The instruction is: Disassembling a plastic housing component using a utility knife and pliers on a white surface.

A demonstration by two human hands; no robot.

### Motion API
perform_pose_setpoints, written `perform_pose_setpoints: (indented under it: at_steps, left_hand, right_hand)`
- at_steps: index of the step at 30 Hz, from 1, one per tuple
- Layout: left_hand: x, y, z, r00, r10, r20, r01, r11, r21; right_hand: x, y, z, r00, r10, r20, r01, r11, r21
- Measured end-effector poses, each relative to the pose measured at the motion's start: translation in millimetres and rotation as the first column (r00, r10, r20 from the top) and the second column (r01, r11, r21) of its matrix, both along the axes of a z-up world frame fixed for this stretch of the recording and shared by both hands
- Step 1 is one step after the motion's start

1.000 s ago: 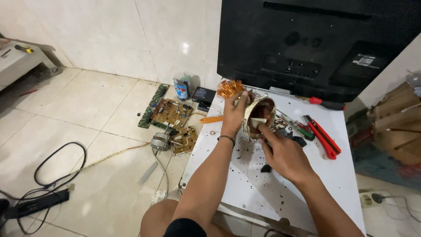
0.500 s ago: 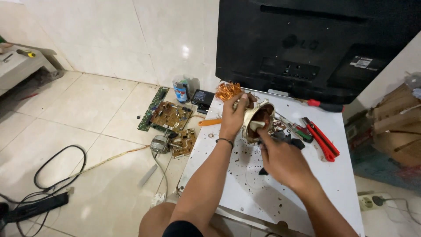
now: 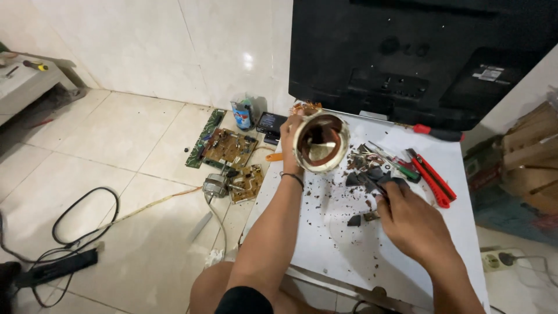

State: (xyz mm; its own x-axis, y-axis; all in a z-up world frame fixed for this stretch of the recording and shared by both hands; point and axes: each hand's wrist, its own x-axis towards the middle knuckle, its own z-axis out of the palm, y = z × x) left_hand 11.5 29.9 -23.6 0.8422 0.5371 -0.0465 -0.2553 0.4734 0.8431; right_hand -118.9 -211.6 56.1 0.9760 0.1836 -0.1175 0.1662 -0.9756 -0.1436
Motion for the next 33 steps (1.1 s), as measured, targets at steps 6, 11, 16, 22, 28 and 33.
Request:
perform_pose_setpoints:
  at_steps: [6, 11, 16, 22, 28, 33]
  left_hand:
    - [-8, -18, 0, 0.962, -0.152, 0.227, 0.113, 0.978, 0.173]
    - [-32, -27, 38, 0.976, -0.174, -0.133, 0.196, 0.964, 0.178]
    - [-19, -31, 15, 0.969, -0.237, 0.076, 0.201, 0.926, 0.321]
    - [-10, -37, 8, 0.955, -0.288, 0.073, 0.217, 0.844, 0.49]
    - [-26, -38, 18, 0.933, -0.351, 0.084, 0.234, 0.766, 0.599]
    - [-28, -40, 21, 0.936, -0.341, 0.084, 0.236, 0.788, 0.569]
  right_hand:
    - [28, -3, -40, 0.966, 0.208, 0.151, -0.186, 0.971, -0.148]
    - [19, 6, -27, 0.974, 0.158, 0.165, -0.122, 0.971, -0.207]
    - [16, 28, -16, 0.54, 0.368, 0.757, -0.494, 0.867, -0.069]
    - [37, 33, -25, 0.567, 0.581, 0.584, -0.514, 0.804, -0.3]
    - [22, 40, 2, 0.788, 0.55, 0.277, -0.511, 0.835, -0.202]
    - [23, 41, -16, 0.752, 0.552, 0.359, -0.484, 0.833, -0.267]
